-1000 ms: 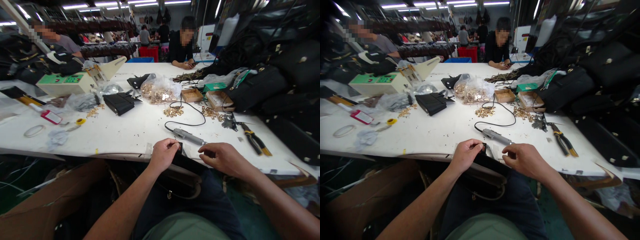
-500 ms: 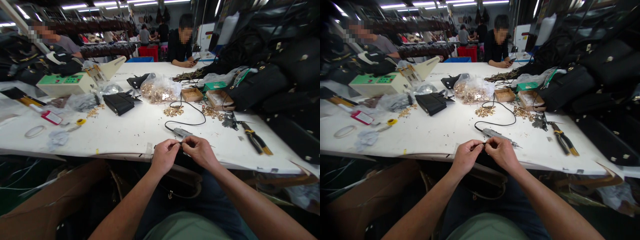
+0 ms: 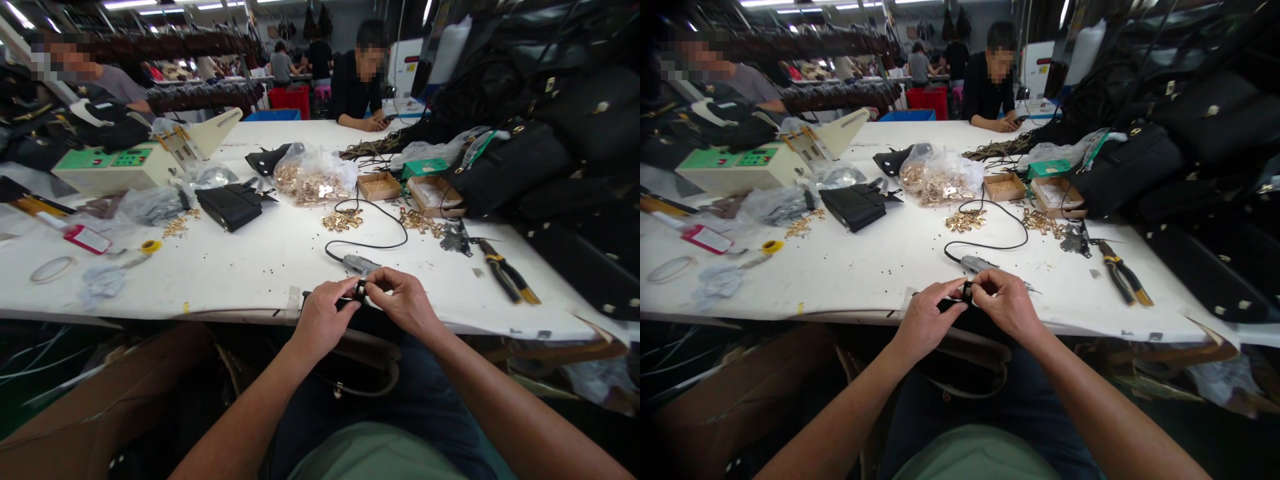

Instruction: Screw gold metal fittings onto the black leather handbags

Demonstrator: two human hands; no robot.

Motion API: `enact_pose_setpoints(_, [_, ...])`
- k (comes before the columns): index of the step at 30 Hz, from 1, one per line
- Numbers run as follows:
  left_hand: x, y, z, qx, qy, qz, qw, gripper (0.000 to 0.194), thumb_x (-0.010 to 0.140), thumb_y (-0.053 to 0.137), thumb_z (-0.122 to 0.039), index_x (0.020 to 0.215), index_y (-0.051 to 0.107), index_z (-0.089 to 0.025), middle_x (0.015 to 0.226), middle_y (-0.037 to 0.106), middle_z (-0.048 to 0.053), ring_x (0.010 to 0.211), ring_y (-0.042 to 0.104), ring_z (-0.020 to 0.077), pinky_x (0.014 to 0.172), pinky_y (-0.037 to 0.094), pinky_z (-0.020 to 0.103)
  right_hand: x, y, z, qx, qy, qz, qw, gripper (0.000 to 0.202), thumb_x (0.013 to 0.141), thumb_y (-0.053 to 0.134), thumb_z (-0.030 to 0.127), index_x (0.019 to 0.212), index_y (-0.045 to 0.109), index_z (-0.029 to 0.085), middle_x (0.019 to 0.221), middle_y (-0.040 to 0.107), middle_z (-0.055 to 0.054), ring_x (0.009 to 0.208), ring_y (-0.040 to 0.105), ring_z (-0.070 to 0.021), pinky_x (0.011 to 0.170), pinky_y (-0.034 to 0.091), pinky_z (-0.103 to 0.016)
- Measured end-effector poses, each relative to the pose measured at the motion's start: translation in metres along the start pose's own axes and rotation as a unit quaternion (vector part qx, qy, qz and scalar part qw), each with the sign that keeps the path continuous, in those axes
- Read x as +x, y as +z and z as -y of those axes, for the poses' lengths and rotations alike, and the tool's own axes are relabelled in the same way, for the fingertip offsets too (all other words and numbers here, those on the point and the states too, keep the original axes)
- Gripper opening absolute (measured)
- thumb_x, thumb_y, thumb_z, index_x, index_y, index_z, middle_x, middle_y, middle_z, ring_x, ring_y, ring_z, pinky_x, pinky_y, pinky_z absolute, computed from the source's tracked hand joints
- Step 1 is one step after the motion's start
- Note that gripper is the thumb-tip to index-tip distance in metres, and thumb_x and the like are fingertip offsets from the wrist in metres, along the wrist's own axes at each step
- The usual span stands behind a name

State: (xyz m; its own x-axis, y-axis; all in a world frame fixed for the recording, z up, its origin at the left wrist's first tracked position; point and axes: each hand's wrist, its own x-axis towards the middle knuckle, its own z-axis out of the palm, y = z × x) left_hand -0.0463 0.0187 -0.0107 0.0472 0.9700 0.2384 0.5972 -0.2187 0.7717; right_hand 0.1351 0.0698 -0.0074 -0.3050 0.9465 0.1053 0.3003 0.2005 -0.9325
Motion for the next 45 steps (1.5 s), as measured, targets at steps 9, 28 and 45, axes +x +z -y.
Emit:
enact_pose_setpoints(9, [0.000,0.004,0.005,-0.009,-0.059,-0.004,0.998,0.014,0.089,0.071,-0.024,0.100,0.078,-0.026,0.100,0.078,0.002,0.097,0.072,0.0202,0.093,0.053,0.032,0.001,0.004,-0.007,-0.006,-0.012,0.002,1.000,0.012,0.084,0.065,0.029,0.082,0.072,0.019,0.077,0.071,-0.002,0.068,0.062,-0.0179,0.064,0.047,-0.028])
enact_pose_setpoints(28, [0.008,0.004,0.003,0.026,-0.053,0.046,0.997,0.014,0.093,0.062,-0.023,0.095,0.076,-0.023,0.101,0.077,0.003,0.098,0.069,0.0212,0.091,0.050,0.032,-0.007,0.005,-0.005,-0.080,-0.033,0.025,0.996,0.013,0.080,0.063,0.021,0.089,0.072,0.022,0.085,0.075,-0.003,0.079,0.070,-0.0217,0.079,0.054,-0.034])
enact_pose_setpoints(45, [0.010,0.001,0.006,0.021,-0.044,0.076,0.996,0.018,0.094,0.058,-0.022,0.100,0.075,-0.024,0.106,0.077,0.004,0.101,0.068,0.0214,0.093,0.049,0.033,-0.006,0.009,-0.008,-0.050,-0.004,0.003,0.999,0.012,0.076,0.064,0.021,0.085,0.072,0.022,0.078,0.074,-0.001,0.073,0.069,-0.0210,0.070,0.053,-0.032])
